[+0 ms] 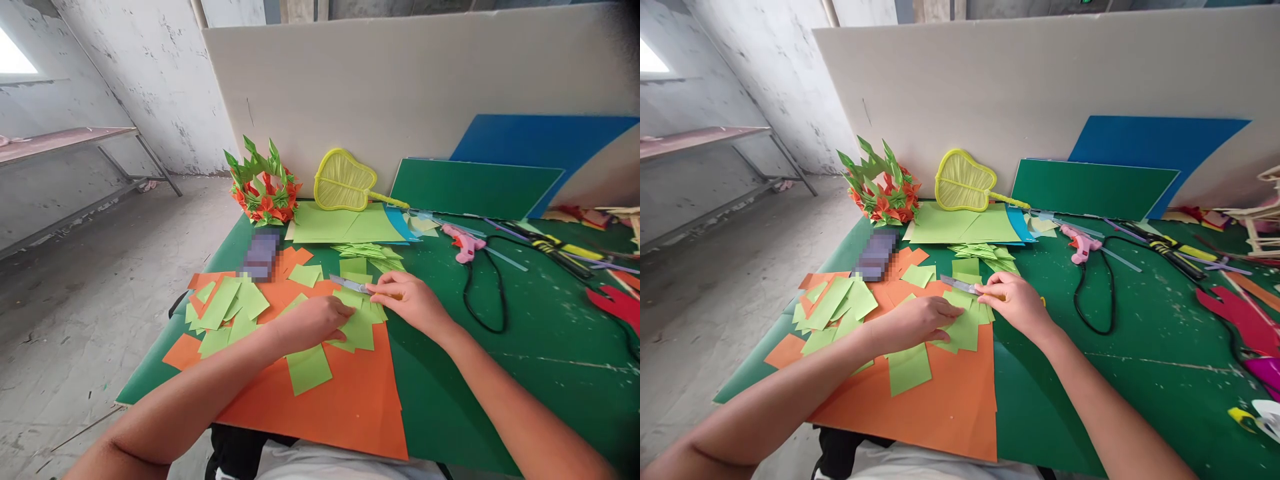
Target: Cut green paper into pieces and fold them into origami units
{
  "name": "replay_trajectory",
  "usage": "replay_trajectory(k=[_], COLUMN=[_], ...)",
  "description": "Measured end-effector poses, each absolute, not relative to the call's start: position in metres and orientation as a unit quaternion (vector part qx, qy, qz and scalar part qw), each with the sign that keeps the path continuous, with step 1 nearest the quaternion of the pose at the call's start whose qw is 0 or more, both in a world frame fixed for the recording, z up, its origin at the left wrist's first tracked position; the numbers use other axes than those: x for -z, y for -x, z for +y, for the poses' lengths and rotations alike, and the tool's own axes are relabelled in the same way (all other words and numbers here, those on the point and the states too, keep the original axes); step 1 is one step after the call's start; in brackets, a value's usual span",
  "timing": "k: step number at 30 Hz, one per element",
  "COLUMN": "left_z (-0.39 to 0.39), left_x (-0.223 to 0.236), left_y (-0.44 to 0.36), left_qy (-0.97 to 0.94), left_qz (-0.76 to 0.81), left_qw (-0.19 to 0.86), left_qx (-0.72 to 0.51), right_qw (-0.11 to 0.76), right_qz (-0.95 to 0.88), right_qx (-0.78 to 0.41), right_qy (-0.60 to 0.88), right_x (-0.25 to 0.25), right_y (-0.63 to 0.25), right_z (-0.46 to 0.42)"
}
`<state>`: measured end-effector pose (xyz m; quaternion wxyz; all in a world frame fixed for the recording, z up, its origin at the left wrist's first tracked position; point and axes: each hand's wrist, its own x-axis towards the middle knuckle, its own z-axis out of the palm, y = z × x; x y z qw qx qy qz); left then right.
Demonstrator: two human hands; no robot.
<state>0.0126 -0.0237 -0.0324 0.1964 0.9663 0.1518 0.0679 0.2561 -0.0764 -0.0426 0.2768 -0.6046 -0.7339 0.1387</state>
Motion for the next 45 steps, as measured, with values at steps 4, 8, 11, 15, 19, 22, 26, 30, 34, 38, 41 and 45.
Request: replay_trajectory(k=[4, 8, 11, 15, 19, 22, 26, 30, 34, 38, 41, 45], left_z=[-0.020, -0.018, -0.015, -0.011, -0.008, -0.006, -0.003, 0.008, 0.025, 0.034, 0.037, 0.039], left_x=[0.030, 0.025, 0.024, 0.028, 0.033, 0.036, 0.034, 0.022, 0.008, 0.002, 0.004, 0.005], left_y=[-0.011, -0.012, -0.012, -0.011, -0.011, -0.014, -0.017, -0.009, 0.008, 0.021, 0.024, 0.023], left_qy=[-0.970, -0.970, -0.967, -0.966, -0.962, -0.955, -0.921, -0.850, -0.823, -0.864, -0.890, -0.888], left_qz=[0.136, 0.165, 0.189, 0.179, 0.183, 0.206, 0.301, 0.373, 0.366, 0.380, 0.370, 0.375], left_qw=[0.193, 0.172, 0.158, 0.161, 0.161, 0.168, 0.197, 0.329, 0.411, 0.326, 0.265, 0.262], left_qx=[-0.064, -0.052, -0.066, -0.096, -0.119, -0.135, -0.153, -0.176, -0.143, -0.049, -0.035, -0.055], right_qw=[0.288, 0.322, 0.277, 0.218, 0.225, 0.257, 0.275, 0.272, 0.238, 0.213, 0.194, 0.186], right_qz=[-0.734, -0.702, -0.707, -0.729, -0.749, -0.759, -0.781, -0.797, -0.814, -0.824, -0.835, -0.841], right_qx=[-0.162, -0.108, -0.071, -0.056, -0.021, -0.012, -0.025, -0.047, -0.047, -0.030, -0.031, -0.035], right_qy=[0.594, 0.626, 0.647, 0.646, 0.623, 0.598, 0.560, 0.538, 0.527, 0.525, 0.514, 0.508], right_x=[0.041, 0.041, 0.042, 0.045, 0.044, 0.042, 0.042, 0.045, 0.046, 0.049, 0.052, 0.054], right_y=[-0.265, -0.284, -0.294, -0.297, -0.290, -0.281, -0.274, -0.272, -0.265, -0.258, -0.254, -0.253], right_z=[-0.079, -0.080, -0.079, -0.078, -0.078, -0.079, -0.079, -0.079, -0.079, -0.078, -0.077, -0.077])
